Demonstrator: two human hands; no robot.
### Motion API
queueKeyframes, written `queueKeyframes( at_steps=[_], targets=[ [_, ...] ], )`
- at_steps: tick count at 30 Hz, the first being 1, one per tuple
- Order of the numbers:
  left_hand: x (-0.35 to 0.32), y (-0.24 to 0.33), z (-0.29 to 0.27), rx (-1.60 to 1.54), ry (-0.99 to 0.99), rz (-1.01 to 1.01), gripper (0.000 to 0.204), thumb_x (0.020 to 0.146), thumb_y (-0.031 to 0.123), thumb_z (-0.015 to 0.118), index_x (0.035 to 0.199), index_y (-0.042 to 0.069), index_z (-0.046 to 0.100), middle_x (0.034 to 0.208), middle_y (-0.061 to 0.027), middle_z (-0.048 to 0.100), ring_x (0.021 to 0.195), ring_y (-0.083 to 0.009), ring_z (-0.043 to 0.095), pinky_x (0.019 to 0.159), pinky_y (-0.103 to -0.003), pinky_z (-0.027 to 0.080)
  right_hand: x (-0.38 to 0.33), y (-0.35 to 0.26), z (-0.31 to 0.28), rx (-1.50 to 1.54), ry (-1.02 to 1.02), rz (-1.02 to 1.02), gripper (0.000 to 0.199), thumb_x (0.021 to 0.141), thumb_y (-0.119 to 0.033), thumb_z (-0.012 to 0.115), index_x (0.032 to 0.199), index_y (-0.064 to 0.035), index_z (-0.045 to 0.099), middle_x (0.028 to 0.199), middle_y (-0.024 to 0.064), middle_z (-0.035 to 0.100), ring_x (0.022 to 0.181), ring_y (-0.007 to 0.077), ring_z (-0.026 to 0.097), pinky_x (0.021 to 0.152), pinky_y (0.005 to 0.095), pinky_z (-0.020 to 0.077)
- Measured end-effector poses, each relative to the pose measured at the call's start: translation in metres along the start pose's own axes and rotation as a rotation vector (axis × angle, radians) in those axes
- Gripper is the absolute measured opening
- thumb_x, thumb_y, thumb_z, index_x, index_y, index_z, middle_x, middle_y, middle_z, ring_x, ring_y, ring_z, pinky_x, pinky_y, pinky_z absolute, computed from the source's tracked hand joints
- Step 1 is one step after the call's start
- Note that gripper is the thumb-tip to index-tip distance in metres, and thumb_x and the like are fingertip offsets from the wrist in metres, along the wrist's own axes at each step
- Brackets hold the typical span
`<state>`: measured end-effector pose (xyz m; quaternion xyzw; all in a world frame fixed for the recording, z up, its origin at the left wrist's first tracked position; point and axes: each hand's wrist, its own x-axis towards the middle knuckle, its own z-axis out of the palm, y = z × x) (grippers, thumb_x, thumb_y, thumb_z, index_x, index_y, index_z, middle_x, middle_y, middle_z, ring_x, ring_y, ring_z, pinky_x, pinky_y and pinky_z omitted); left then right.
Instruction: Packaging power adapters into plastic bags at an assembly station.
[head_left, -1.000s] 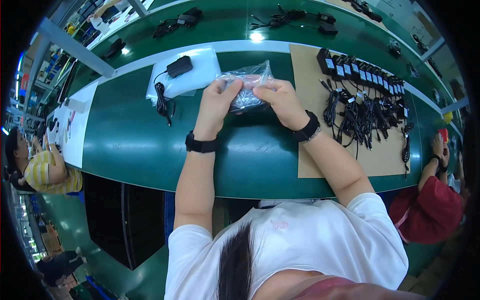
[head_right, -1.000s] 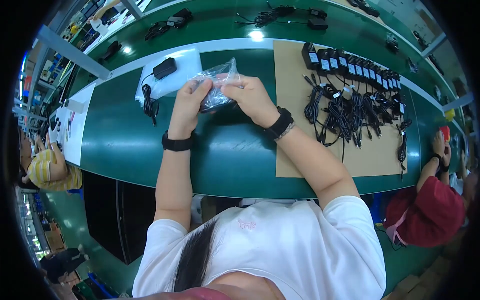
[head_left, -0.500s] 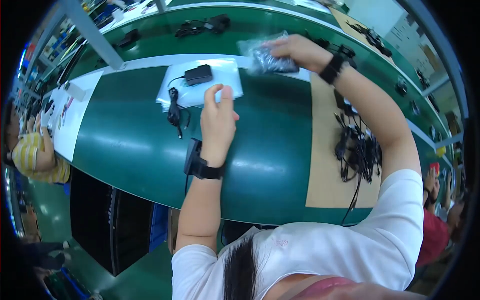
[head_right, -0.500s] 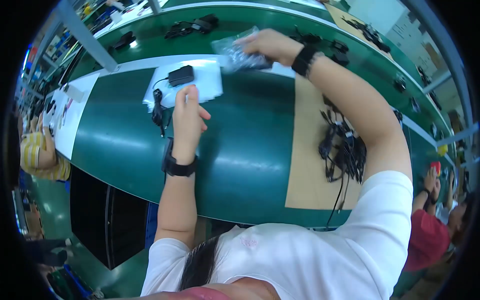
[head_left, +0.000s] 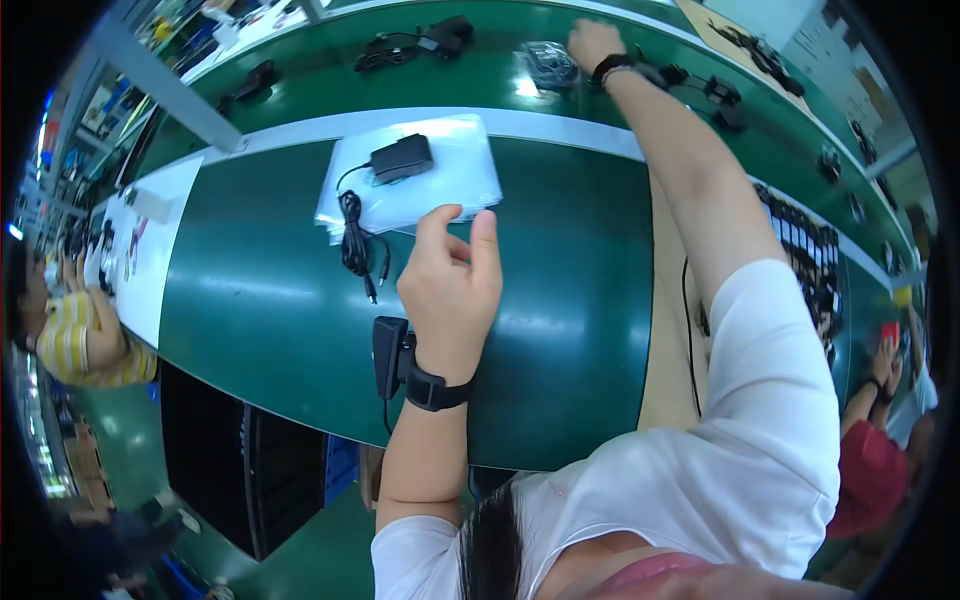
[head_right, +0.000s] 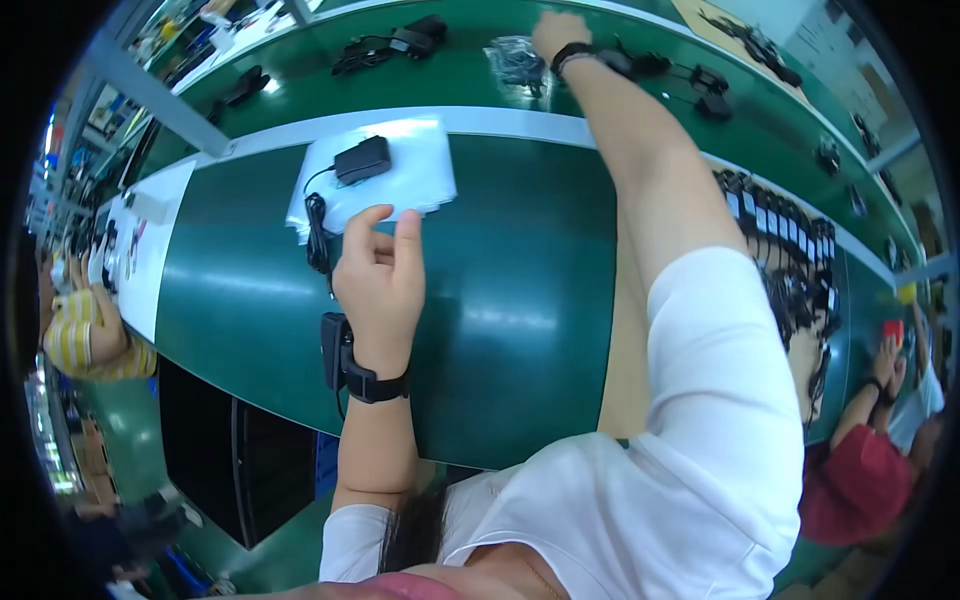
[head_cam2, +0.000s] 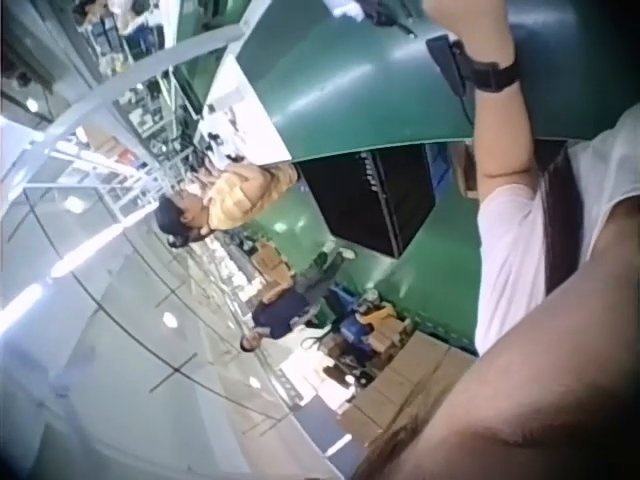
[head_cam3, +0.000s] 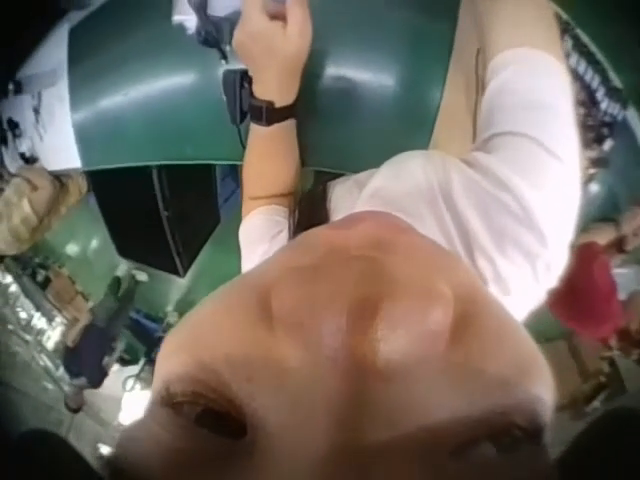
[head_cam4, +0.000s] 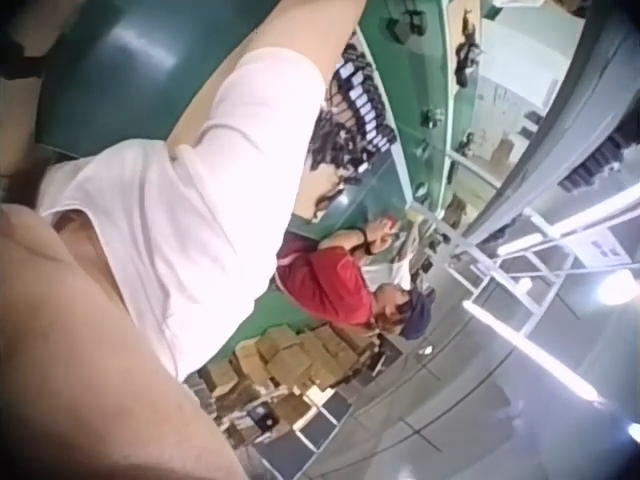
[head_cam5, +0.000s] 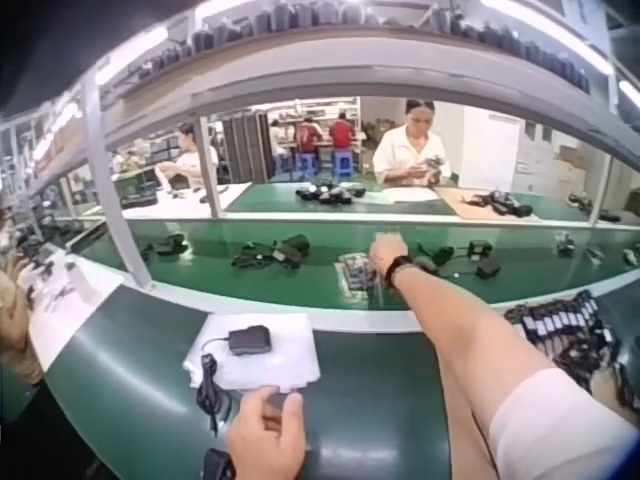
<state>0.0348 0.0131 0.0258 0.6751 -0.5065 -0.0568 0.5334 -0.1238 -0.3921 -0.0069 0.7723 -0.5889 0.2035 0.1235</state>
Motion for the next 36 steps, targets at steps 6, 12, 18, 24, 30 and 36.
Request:
queueKeyframes(
  at_steps=[6,12,18,24,30,36],
  targets=[
    [-0.002,0.002,0.009,0.065,-0.010,0.039,0.025,0.083,0.024,0.064,0.094,0.002,0.059,0.056,-0.0055,0.057,0.048,-0.0144,0.053,0.049,-0.027,0.041,-0.062,0.110,-0.049,0.116,-0.627,0.537,0.058,0.088,-0.054,0.043,0.104,0.0005,0.054,0.070,0.0159,0.058,0.050,0.0223,0.057,0.045,0.0366,0.0509],
    [-0.002,0.004,0.006,0.057,-0.009,0.074,0.023,0.083,0.027,0.062,0.088,0.004,0.059,0.056,-0.0069,0.057,0.050,-0.0238,0.056,0.049,-0.034,0.043,-0.089,0.120,-0.076,0.342,-0.606,0.777,0.060,0.082,-0.059,0.049,0.087,-0.0002,0.054,0.062,0.0086,0.056,0.049,0.0180,0.055,0.044,0.0317,0.0487],
    [-0.013,-0.008,0.012,0.078,-0.014,0.128,0.019,0.082,0.024,0.062,0.083,0.005,0.060,0.056,-0.0081,0.058,0.050,-0.0253,0.056,0.049,-0.035,0.044,-0.115,0.080,-0.063,0.440,-0.582,0.384,0.067,0.074,-0.042,0.069,0.118,0.0001,0.043,0.060,0.0107,0.056,0.040,0.0187,0.051,0.040,0.0320,0.0445],
    [-0.012,0.019,0.030,-0.103,-0.019,0.208,0.019,0.083,0.024,0.061,0.081,0.005,0.060,0.055,-0.0073,0.057,0.049,-0.0234,0.056,0.048,-0.033,0.043,-0.077,0.173,-0.096,0.069,0.063,0.245,0.041,0.061,-0.037,0.076,0.076,-0.0005,0.064,0.070,0.0173,0.064,0.066,0.0320,0.062,0.062,0.0383,0.0508],
    [-0.005,0.056,-0.026,-0.786,-0.150,0.304,0.034,0.082,0.002,0.061,0.114,-0.002,0.050,0.093,-0.0059,0.058,0.082,-0.0105,0.055,0.078,-0.025,0.042,-0.052,0.203,-0.250,-0.303,-0.298,-0.570,0.033,0.086,-0.024,0.059,0.116,-0.0101,0.052,0.103,0.0084,0.061,0.097,0.0245,0.060,0.076,0.0315,0.0530],
    [-0.008,0.132,-0.177,-0.710,-0.043,1.046,0.063,0.081,0.044,0.056,0.109,-0.011,0.049,0.099,-0.0233,0.053,0.092,-0.0327,0.051,0.083,-0.039,0.041,-0.158,0.087,-0.334,1.693,-0.300,-0.210,0.033,0.091,-0.034,0.051,0.109,-0.0062,0.052,0.103,0.0084,0.059,0.096,0.0195,0.060,0.081,0.0346,0.0520]
  ],
)
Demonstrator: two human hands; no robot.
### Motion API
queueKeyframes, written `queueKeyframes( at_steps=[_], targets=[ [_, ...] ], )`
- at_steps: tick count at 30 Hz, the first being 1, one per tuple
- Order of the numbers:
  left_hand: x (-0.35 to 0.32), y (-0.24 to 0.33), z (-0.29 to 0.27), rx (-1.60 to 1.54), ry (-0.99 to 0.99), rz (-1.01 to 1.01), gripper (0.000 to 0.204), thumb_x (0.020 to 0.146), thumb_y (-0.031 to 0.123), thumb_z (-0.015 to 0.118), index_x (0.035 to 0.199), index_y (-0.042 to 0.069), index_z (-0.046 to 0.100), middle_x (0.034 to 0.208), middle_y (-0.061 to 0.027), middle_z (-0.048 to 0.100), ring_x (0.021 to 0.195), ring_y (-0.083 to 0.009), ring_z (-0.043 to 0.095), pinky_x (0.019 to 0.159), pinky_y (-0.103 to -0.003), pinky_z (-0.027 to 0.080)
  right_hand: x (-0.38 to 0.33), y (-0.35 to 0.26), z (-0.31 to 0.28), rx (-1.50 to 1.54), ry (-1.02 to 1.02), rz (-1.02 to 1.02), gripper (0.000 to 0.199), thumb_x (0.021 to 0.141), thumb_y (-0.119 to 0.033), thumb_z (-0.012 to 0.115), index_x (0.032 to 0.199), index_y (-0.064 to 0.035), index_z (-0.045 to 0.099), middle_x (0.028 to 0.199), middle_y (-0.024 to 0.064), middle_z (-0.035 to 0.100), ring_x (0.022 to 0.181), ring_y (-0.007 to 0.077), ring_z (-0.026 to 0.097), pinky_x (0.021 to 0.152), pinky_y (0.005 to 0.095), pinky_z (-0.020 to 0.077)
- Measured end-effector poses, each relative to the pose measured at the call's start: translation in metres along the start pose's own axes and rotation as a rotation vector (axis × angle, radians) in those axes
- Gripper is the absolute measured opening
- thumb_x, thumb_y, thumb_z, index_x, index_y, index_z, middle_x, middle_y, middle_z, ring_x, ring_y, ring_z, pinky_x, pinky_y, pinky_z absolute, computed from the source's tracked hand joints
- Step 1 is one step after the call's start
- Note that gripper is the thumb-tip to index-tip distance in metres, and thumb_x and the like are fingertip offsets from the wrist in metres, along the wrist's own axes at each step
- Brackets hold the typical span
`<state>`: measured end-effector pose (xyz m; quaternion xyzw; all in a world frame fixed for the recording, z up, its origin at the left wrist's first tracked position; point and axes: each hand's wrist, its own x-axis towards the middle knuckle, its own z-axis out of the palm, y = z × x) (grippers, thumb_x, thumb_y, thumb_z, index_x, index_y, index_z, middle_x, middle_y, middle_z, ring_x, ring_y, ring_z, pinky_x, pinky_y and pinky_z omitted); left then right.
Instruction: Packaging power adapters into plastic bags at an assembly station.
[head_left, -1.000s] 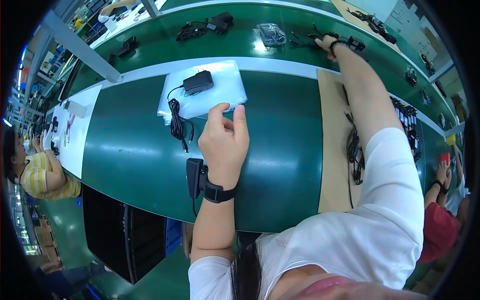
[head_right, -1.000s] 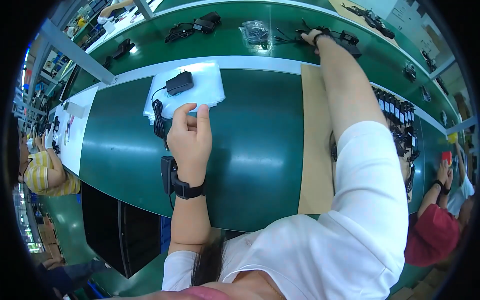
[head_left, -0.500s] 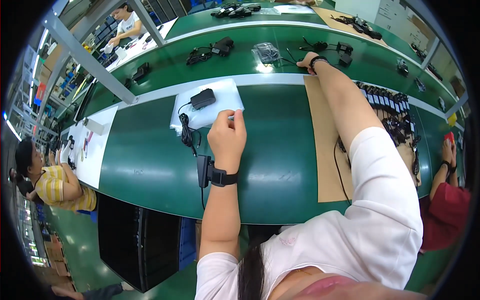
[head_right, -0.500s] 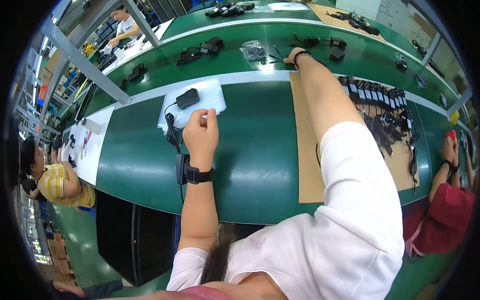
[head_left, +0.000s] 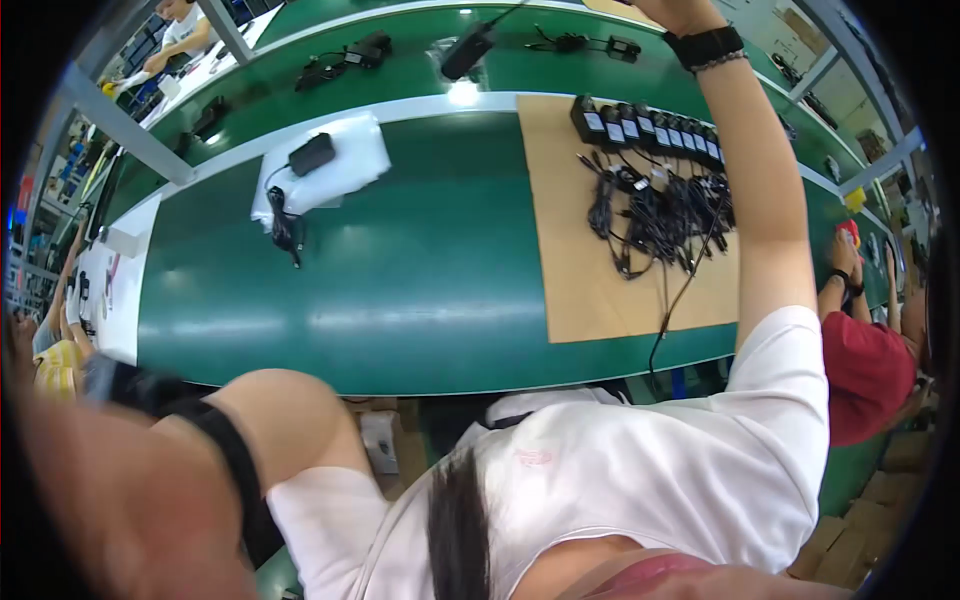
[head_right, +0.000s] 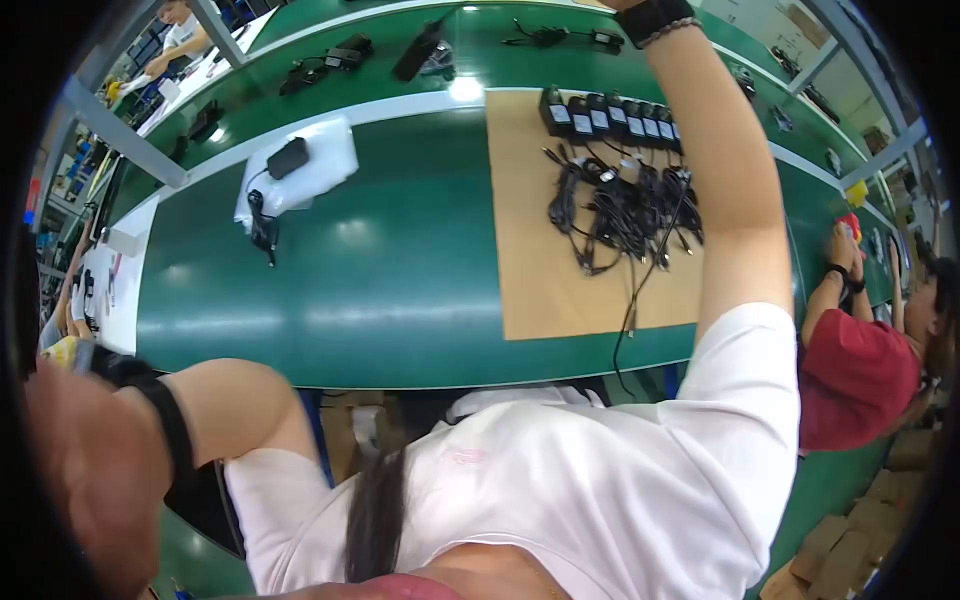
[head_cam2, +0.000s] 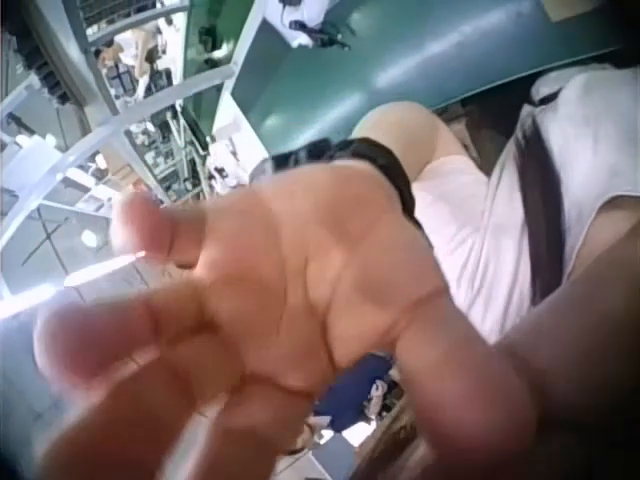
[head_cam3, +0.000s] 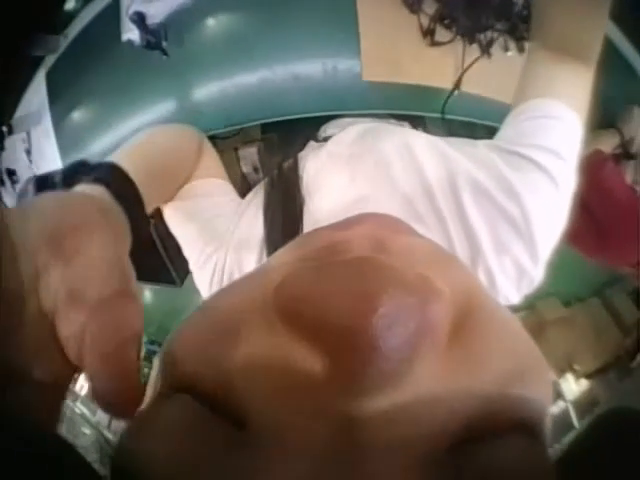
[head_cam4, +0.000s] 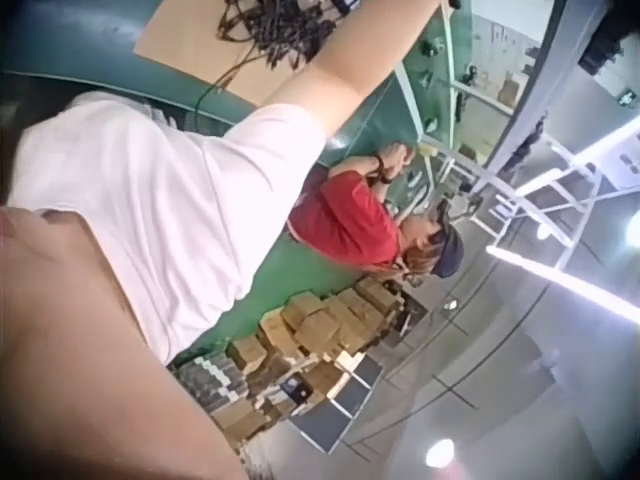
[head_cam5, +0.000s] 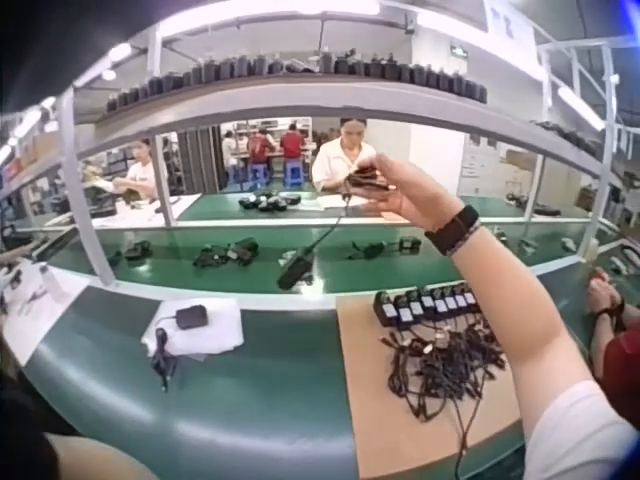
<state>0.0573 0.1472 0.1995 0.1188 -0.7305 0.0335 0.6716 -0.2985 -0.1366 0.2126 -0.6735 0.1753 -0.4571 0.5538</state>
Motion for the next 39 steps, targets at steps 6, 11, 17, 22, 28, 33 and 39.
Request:
queueKeyframes(
  at_steps=[6,11,17,22,28,33,39],
  targets=[
    [-0.050,0.075,-0.231,-0.010,-0.064,-0.022,0.057,0.080,0.040,0.059,0.107,-0.010,0.051,0.097,-0.0212,0.054,0.090,-0.0305,0.052,0.081,-0.037,0.042,-0.031,-0.030,0.057,-0.265,-0.067,-0.062,0.020,0.090,-0.029,0.056,0.094,-0.0098,0.056,0.079,-0.0050,0.053,0.071,0.0026,0.053,0.063,0.0194,0.0464],
    [-0.044,0.189,-0.209,0.103,-0.174,0.048,0.053,0.079,0.037,0.062,0.105,-0.008,0.052,0.096,-0.0194,0.055,0.088,-0.0287,0.053,0.079,-0.035,0.042,-0.071,-0.040,0.085,-0.122,-0.047,-0.054,0.014,0.088,-0.009,0.051,0.098,-0.0002,0.056,0.094,0.0131,0.063,0.071,0.0161,0.059,0.068,0.0270,0.0503],
    [-0.160,0.093,-0.084,0.331,0.164,0.492,0.048,0.077,0.032,0.064,0.102,-0.007,0.054,0.095,-0.0173,0.057,0.086,-0.0265,0.054,0.076,-0.033,0.043,-0.128,-0.031,0.076,0.433,0.150,-0.112,0.019,0.084,-0.006,0.055,0.101,0.0011,0.048,0.105,0.0329,0.055,0.093,0.0390,0.061,0.078,0.0469,0.0536],
    [-0.120,0.175,-0.074,0.357,0.068,0.085,0.044,0.076,0.029,0.067,0.101,-0.005,0.055,0.093,-0.0156,0.058,0.084,-0.0247,0.055,0.075,-0.031,0.044,-0.162,-0.051,0.116,0.237,0.220,-0.419,0.026,0.092,-0.022,0.045,0.107,-0.0008,0.047,0.108,0.0378,0.051,0.071,0.0277,0.061,0.060,0.0308,0.0501],
    [-0.176,0.170,-0.173,0.369,-0.010,0.024,0.039,0.075,0.024,0.070,0.098,-0.004,0.057,0.092,-0.0135,0.059,0.081,-0.0225,0.056,0.072,-0.029,0.044,-0.144,-0.017,0.056,0.443,0.059,-0.302,0.032,0.082,-0.016,0.059,0.106,0.0010,0.048,0.099,0.0379,0.056,0.073,0.0313,0.066,0.062,0.0356,0.0551],
    [-0.042,0.086,0.007,0.346,-0.093,-0.094,0.036,0.073,0.021,0.072,0.097,-0.002,0.058,0.091,-0.0117,0.060,0.079,-0.0207,0.056,0.070,-0.027,0.045,-0.149,-0.009,0.088,0.420,0.117,-0.296,0.035,0.077,-0.007,0.057,0.109,0.0021,0.048,0.097,0.0364,0.057,0.069,0.0283,0.066,0.062,0.0336,0.0549],
    [-0.041,-0.041,0.161,-0.195,-0.217,-1.112,0.030,0.089,0.027,0.057,0.095,-0.002,0.063,0.081,-0.0076,0.062,0.071,-0.0115,0.057,0.064,-0.022,0.045,-0.128,0.014,0.080,0.350,-0.056,-0.016,0.057,0.076,-0.007,0.051,0.130,-0.0065,0.032,0.085,0.0315,0.058,0.051,0.0190,0.054,0.042,0.0223,0.0411]
  ],
)
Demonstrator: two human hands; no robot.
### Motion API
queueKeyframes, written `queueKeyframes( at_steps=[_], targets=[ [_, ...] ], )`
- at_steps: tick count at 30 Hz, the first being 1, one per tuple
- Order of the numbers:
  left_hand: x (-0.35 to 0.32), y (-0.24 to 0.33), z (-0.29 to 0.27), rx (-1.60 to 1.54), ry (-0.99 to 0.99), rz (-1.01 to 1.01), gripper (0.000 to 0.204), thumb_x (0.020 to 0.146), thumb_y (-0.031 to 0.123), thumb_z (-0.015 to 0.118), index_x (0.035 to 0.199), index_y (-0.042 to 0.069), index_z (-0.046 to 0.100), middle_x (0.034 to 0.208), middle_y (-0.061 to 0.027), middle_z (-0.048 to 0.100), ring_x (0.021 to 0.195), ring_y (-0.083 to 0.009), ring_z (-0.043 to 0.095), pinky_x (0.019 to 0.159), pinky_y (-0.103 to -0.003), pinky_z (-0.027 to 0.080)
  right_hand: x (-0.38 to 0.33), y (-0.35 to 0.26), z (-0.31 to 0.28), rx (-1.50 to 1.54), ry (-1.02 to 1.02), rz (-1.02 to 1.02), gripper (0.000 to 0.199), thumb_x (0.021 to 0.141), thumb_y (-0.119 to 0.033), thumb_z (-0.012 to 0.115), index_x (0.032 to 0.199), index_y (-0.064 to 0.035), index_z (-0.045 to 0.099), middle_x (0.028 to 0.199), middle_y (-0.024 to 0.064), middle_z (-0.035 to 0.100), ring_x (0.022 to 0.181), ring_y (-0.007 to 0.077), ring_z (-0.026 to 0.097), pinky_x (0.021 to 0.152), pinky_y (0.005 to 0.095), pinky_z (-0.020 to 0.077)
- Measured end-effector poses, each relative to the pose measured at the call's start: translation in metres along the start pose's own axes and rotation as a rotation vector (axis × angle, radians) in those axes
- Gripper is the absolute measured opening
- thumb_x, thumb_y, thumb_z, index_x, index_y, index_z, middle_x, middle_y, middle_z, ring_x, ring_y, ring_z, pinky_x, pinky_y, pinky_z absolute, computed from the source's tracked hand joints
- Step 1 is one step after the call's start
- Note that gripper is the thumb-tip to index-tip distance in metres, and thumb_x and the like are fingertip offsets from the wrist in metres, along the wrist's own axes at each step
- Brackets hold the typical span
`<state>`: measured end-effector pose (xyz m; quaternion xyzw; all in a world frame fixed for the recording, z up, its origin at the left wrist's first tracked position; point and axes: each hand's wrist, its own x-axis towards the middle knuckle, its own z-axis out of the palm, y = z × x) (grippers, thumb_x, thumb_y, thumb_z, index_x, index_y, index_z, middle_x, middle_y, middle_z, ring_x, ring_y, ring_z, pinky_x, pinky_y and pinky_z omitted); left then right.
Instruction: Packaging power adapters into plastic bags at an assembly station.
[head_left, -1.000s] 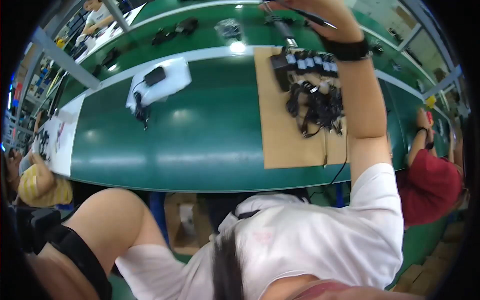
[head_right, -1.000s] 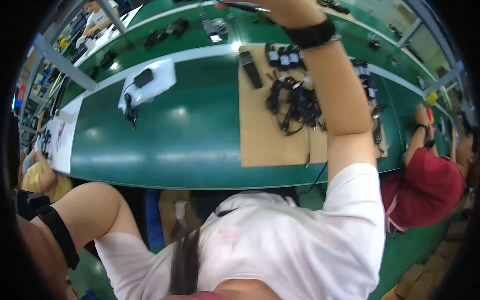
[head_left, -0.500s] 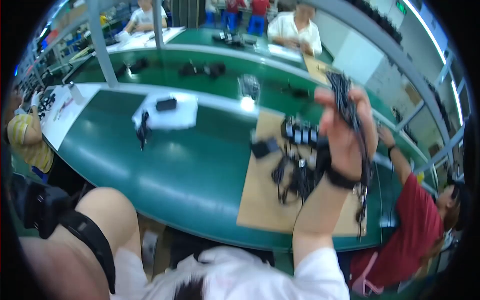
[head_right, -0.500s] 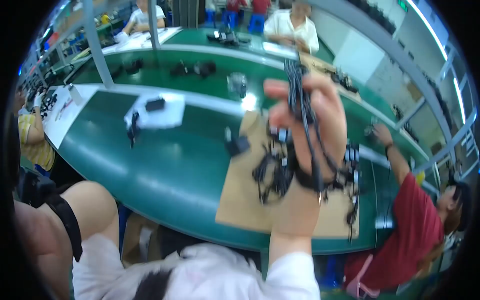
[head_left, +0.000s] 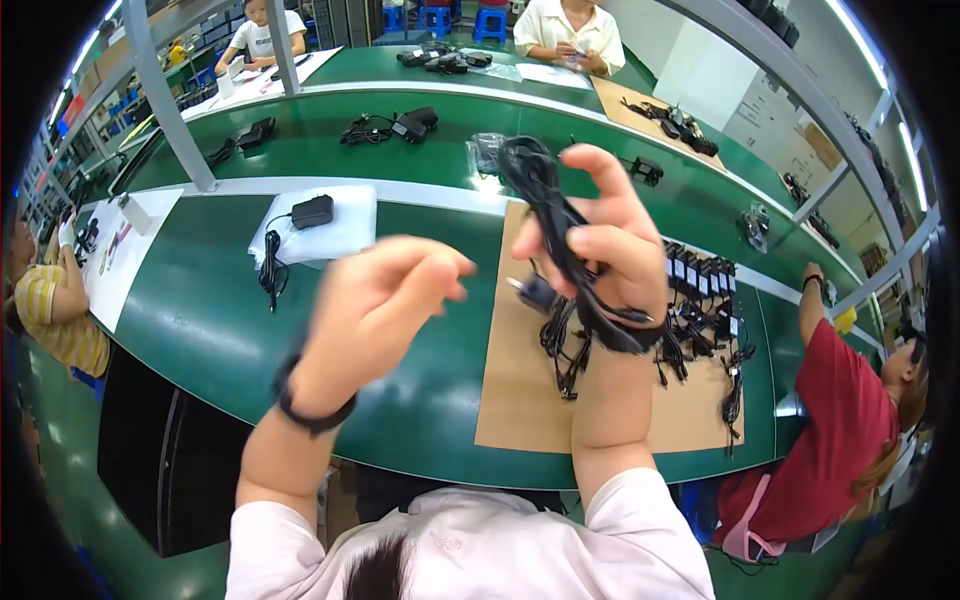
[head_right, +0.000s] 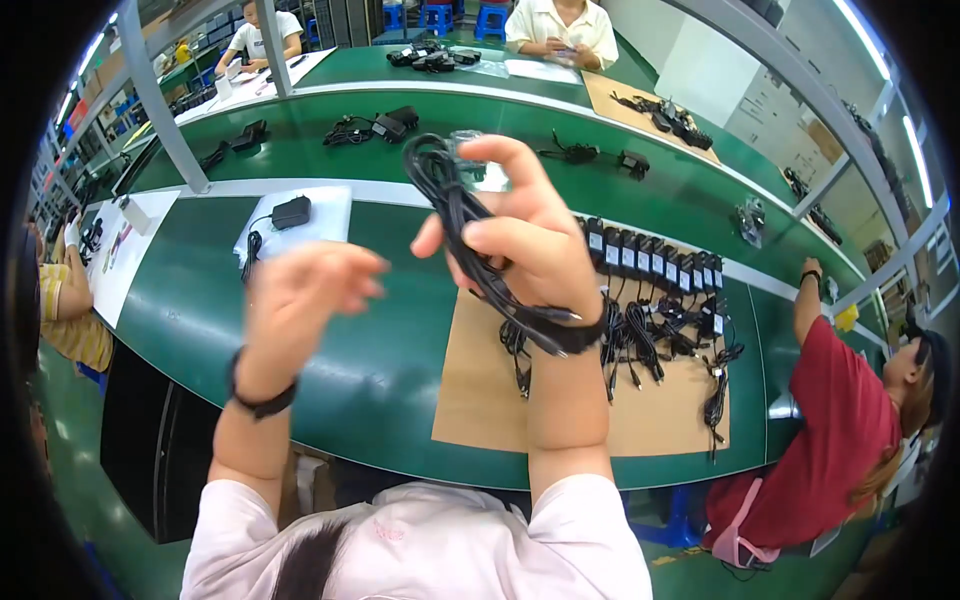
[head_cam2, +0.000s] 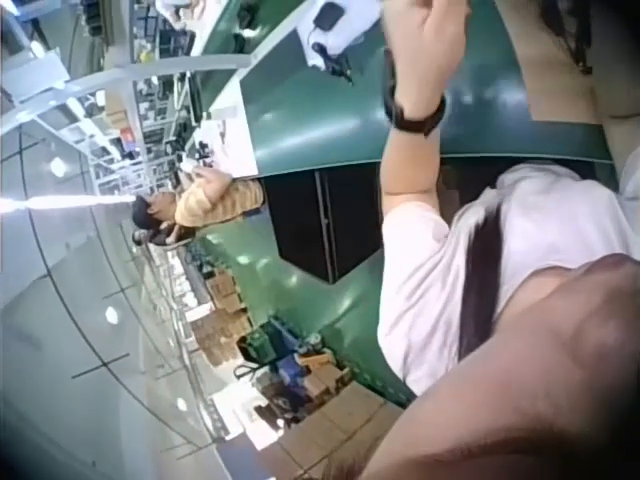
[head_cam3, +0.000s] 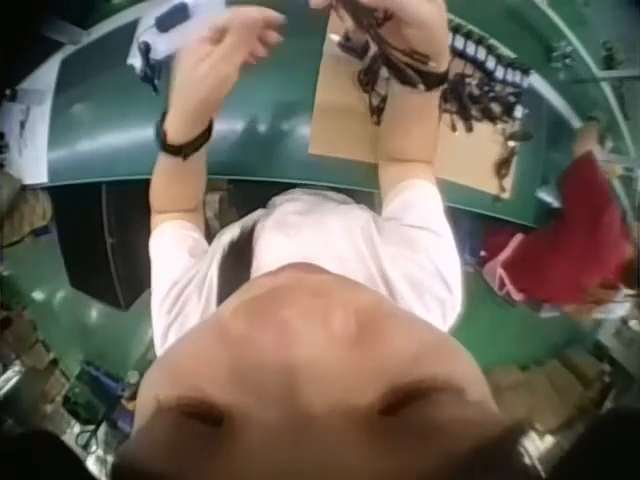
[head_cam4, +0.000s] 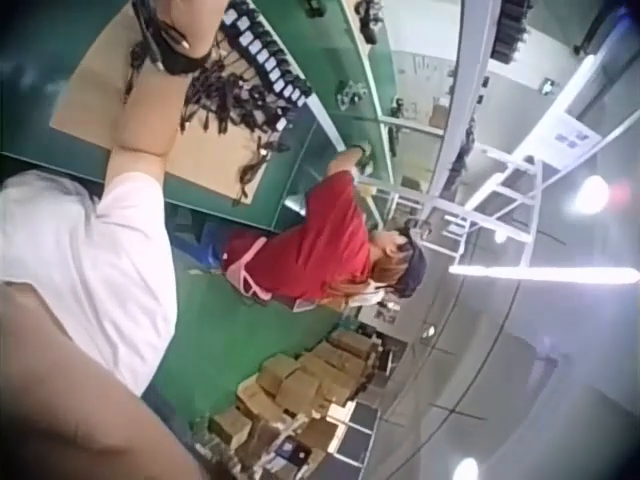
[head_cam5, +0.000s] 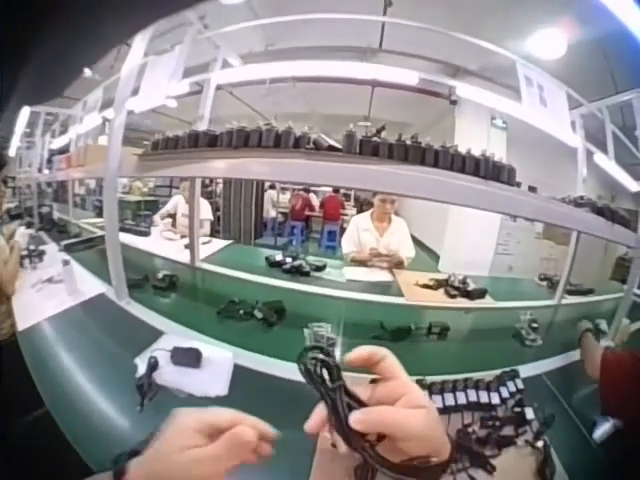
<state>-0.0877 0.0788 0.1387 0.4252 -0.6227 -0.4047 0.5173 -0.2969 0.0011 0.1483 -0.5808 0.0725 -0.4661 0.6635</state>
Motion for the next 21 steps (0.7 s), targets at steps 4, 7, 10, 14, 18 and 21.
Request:
queueKeyframes(
  at_steps=[4,7,10,14,18,21],
  targets=[
    [0.026,-0.095,0.011,-0.795,-0.290,-0.602,0.077,0.085,0.063,0.040,0.120,-0.006,0.046,0.099,-0.0146,0.061,0.089,-0.0204,0.060,0.076,-0.033,0.048,0.018,0.021,0.006,0.032,-0.061,0.042,0.061,0.074,-0.004,0.053,0.130,-0.0056,0.029,0.085,0.0299,0.059,0.052,0.0193,0.054,0.050,0.0258,0.0443],
    [0.033,-0.124,0.009,-1.429,-0.138,-0.607,0.084,0.083,0.066,0.040,0.123,-0.008,0.037,0.117,-0.0254,0.051,0.111,-0.0343,0.052,0.093,-0.047,0.043,0.019,0.023,0.020,-0.054,-0.137,0.134,0.063,0.072,-0.003,0.054,0.129,-0.0021,0.028,0.084,0.0295,0.059,0.052,0.0190,0.055,0.049,0.0247,0.0438],
    [0.042,-0.145,-0.016,-1.577,0.073,-0.436,0.060,0.088,0.051,0.045,0.103,-0.007,0.043,0.113,-0.0262,0.050,0.106,-0.0348,0.052,0.091,-0.048,0.044,0.014,0.019,0.018,0.005,-0.344,0.349,0.069,0.070,0.003,0.055,0.131,0.0054,0.022,0.080,0.0251,0.060,0.061,0.0197,0.057,0.055,0.0244,0.0432],
    [0.054,-0.141,-0.055,-1.305,0.370,-0.379,0.026,0.078,-0.004,0.054,0.102,-0.001,0.044,0.104,-0.0201,0.052,0.097,-0.0313,0.055,0.085,-0.044,0.047,0.020,0.028,0.014,-0.120,-0.309,0.467,0.070,0.071,0.004,0.052,0.134,0.0048,0.022,0.079,0.0179,0.062,0.064,0.0170,0.058,0.057,0.0227,0.0423],
    [0.051,-0.166,-0.067,-0.634,0.516,-0.118,0.051,0.073,0.000,0.061,0.119,-0.001,0.037,0.103,-0.0140,0.052,0.085,-0.0216,0.056,0.072,-0.031,0.047,0.042,0.072,0.004,-0.265,0.023,0.385,0.059,0.076,0.001,0.048,0.132,0.0001,0.032,0.089,0.0158,0.063,0.066,0.0152,0.059,0.060,0.0243,0.0464],
    [0.041,-0.155,-0.048,-0.222,0.499,-0.252,0.069,0.071,0.005,0.068,0.127,0.001,0.029,0.102,-0.0098,0.050,0.081,-0.0170,0.055,0.068,-0.028,0.046,0.048,0.106,-0.001,-0.125,-0.012,0.395,0.053,0.080,-0.003,0.053,0.130,-0.0008,0.036,0.102,0.0127,0.061,0.080,0.0151,0.059,0.072,0.0261,0.0481]
  ],
)
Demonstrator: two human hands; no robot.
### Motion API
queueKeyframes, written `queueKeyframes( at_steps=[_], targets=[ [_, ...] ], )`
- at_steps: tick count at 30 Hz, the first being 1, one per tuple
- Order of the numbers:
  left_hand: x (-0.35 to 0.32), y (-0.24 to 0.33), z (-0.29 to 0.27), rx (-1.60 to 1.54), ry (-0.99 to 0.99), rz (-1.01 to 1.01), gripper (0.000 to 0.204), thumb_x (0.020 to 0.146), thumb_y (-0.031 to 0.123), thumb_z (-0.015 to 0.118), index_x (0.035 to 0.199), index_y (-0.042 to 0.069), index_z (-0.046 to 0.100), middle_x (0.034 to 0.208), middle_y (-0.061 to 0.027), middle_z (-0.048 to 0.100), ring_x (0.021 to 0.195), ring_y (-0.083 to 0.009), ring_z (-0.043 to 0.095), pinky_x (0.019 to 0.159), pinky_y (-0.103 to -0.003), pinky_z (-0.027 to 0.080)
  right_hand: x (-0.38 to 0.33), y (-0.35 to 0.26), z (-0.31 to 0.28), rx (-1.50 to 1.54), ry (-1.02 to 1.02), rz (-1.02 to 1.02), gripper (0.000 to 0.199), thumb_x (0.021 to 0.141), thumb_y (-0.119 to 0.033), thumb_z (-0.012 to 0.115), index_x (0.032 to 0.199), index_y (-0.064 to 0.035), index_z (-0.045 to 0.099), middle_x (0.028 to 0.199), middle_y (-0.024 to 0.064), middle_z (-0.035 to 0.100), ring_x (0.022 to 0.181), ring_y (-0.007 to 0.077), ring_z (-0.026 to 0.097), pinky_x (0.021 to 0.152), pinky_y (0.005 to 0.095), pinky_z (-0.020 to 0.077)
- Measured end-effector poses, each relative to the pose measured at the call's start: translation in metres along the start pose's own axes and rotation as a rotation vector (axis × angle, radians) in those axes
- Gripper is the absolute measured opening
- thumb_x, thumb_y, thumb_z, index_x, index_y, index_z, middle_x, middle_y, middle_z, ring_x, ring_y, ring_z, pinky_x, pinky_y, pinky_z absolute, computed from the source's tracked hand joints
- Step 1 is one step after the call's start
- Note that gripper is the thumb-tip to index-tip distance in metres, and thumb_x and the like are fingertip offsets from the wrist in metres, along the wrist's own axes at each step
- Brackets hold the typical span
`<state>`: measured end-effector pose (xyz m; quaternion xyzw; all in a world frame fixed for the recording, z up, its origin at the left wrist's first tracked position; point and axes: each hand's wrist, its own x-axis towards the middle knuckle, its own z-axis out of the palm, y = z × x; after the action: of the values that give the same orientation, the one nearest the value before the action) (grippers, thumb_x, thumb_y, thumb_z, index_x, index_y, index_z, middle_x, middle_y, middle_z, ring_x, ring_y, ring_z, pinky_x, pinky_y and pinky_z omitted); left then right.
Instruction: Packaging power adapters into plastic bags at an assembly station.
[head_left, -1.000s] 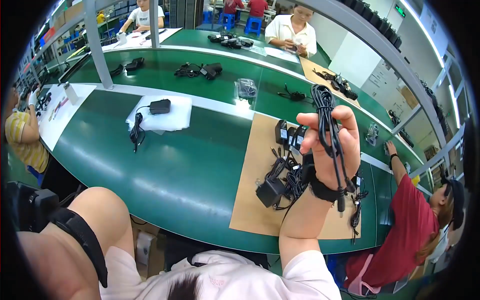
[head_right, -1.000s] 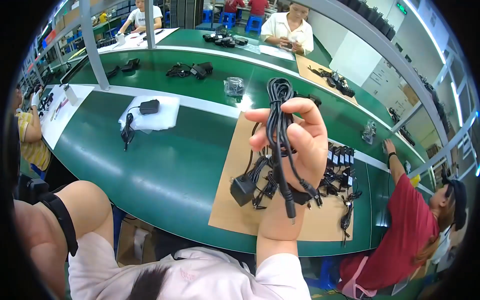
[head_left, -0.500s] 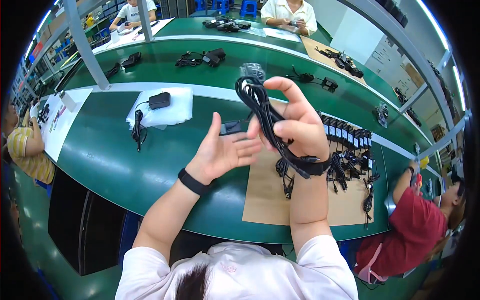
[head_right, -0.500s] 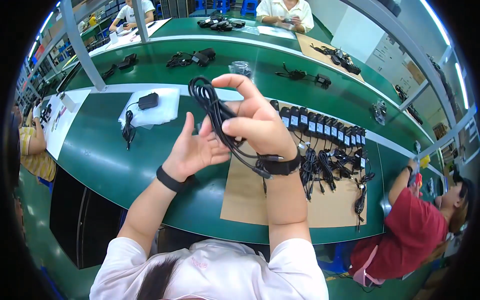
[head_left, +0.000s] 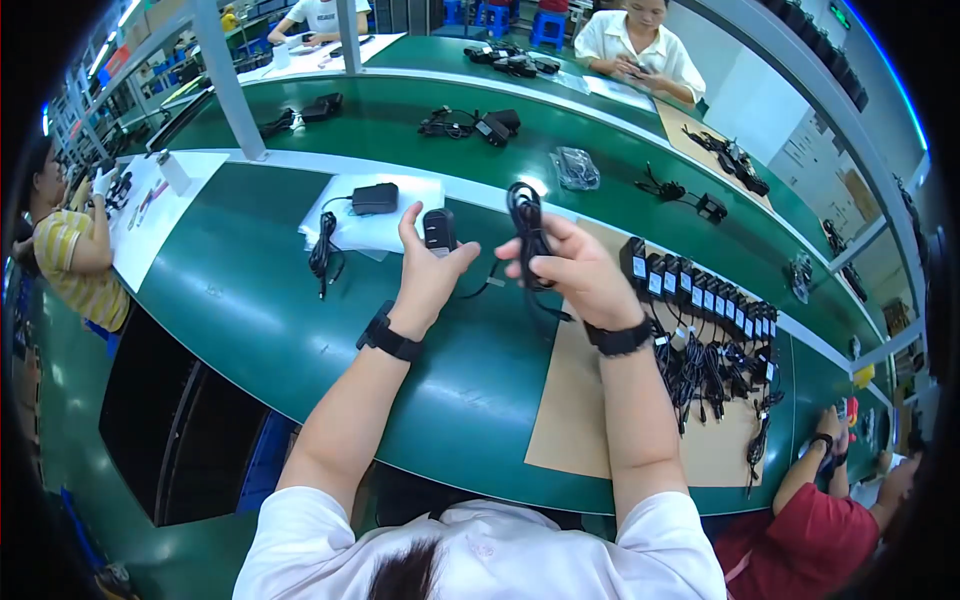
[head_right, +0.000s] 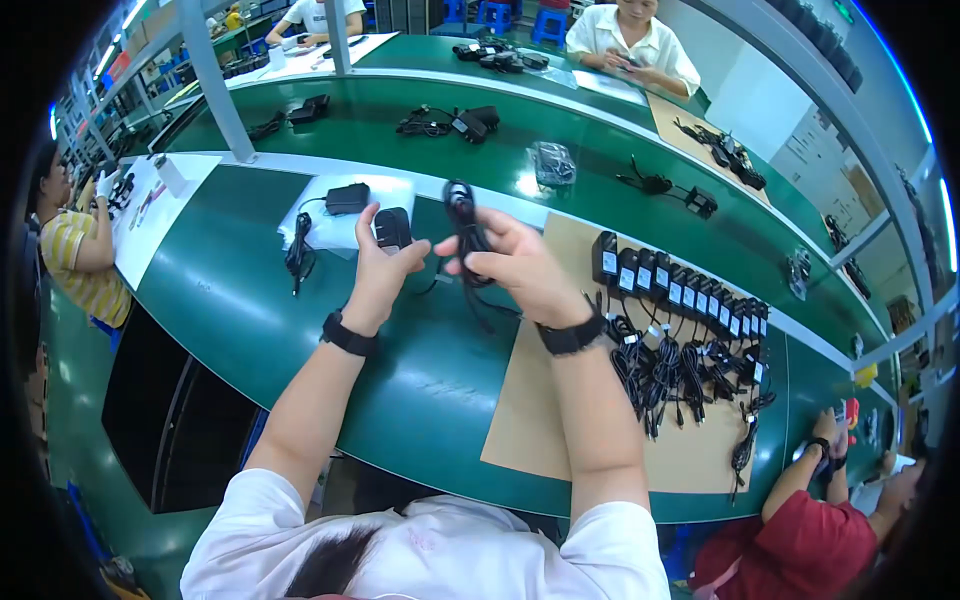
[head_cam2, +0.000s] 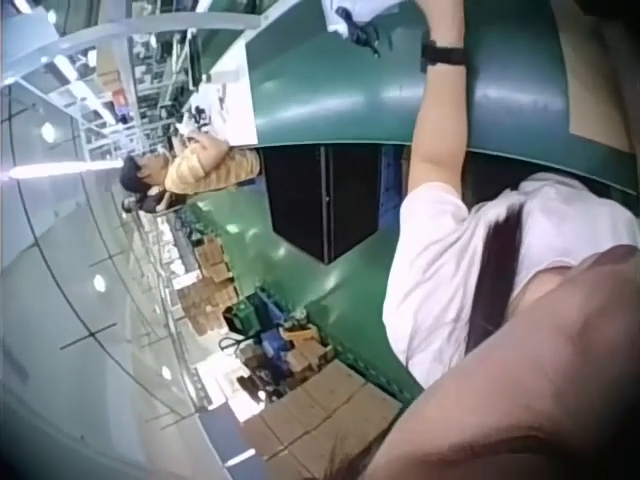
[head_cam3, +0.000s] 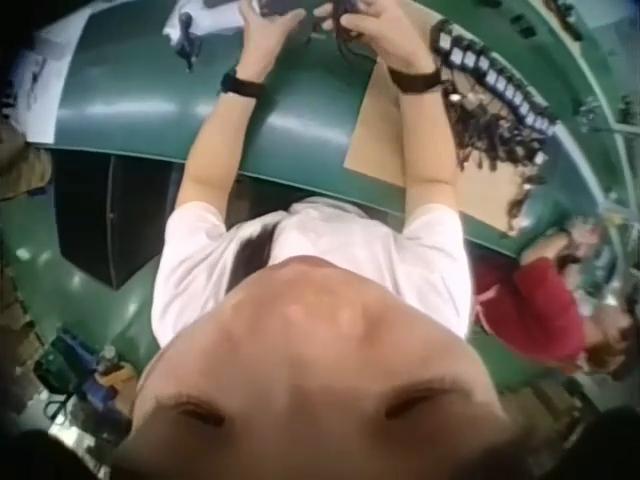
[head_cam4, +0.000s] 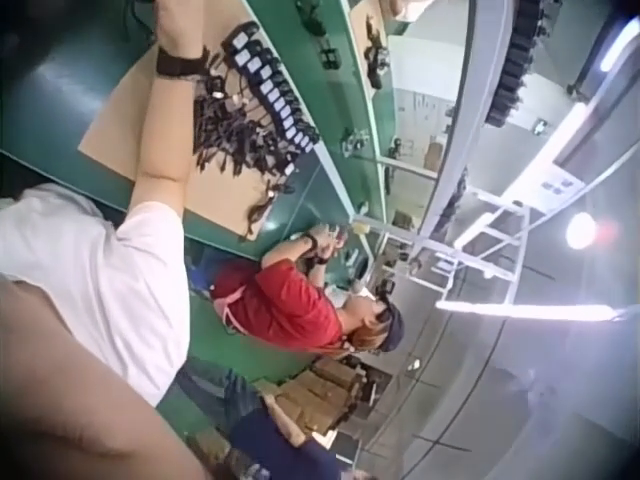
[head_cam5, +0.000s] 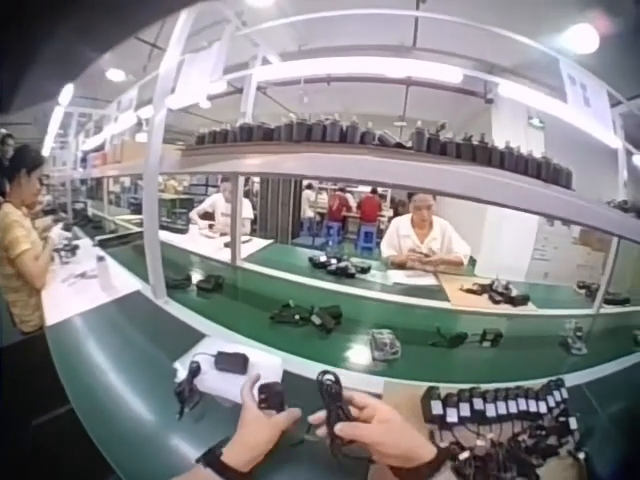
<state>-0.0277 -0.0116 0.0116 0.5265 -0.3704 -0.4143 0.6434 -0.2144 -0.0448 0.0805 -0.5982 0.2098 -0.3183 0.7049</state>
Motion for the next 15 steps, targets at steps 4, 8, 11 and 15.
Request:
queueKeyframes(
  at_steps=[4,8,11,15],
  targets=[
    [-0.008,0.013,-0.004,-0.288,-0.329,-0.102,0.088,0.079,0.012,0.065,0.143,0.009,0.005,0.102,-0.0060,0.049,0.088,-0.0138,0.052,0.077,-0.027,0.043,0.013,0.021,-0.005,0.022,0.030,-0.020,0.040,0.085,-0.007,0.052,0.124,0.0000,0.044,0.090,0.0079,0.062,0.074,0.0126,0.058,0.065,0.0247,0.0482],
    [-0.016,0.025,-0.005,-0.435,-0.478,-0.134,0.079,0.084,0.008,0.058,0.144,0.011,0.008,0.099,-0.0043,0.051,0.087,-0.0144,0.053,0.082,-0.027,0.042,0.018,0.025,-0.007,-0.043,0.078,-0.029,0.038,0.086,-0.008,0.051,0.122,0.0004,0.046,0.085,0.0069,0.062,0.068,0.0119,0.057,0.060,0.0245,0.0476],
    [-0.006,0.015,-0.021,-0.618,-0.497,-0.264,0.058,0.083,0.009,0.061,0.134,0.009,0.032,0.096,-0.0044,0.053,0.087,-0.0139,0.054,0.081,-0.032,0.047,0.019,0.027,-0.004,0.175,-0.029,0.029,0.040,0.085,-0.010,0.051,0.123,0.0014,0.045,0.083,0.0077,0.061,0.065,0.0129,0.057,0.060,0.0258,0.0475],
    [-0.006,0.013,-0.020,-0.481,-0.291,-0.236,0.055,0.081,0.018,0.067,0.126,0.007,0.036,0.093,-0.0044,0.053,0.084,-0.0129,0.054,0.075,-0.037,0.053,0.017,0.028,0.003,-0.029,0.012,0.014,0.040,0.085,-0.009,0.052,0.124,-0.0005,0.046,0.081,0.0066,0.061,0.065,0.0107,0.055,0.058,0.0232,0.0449]
  ],
)
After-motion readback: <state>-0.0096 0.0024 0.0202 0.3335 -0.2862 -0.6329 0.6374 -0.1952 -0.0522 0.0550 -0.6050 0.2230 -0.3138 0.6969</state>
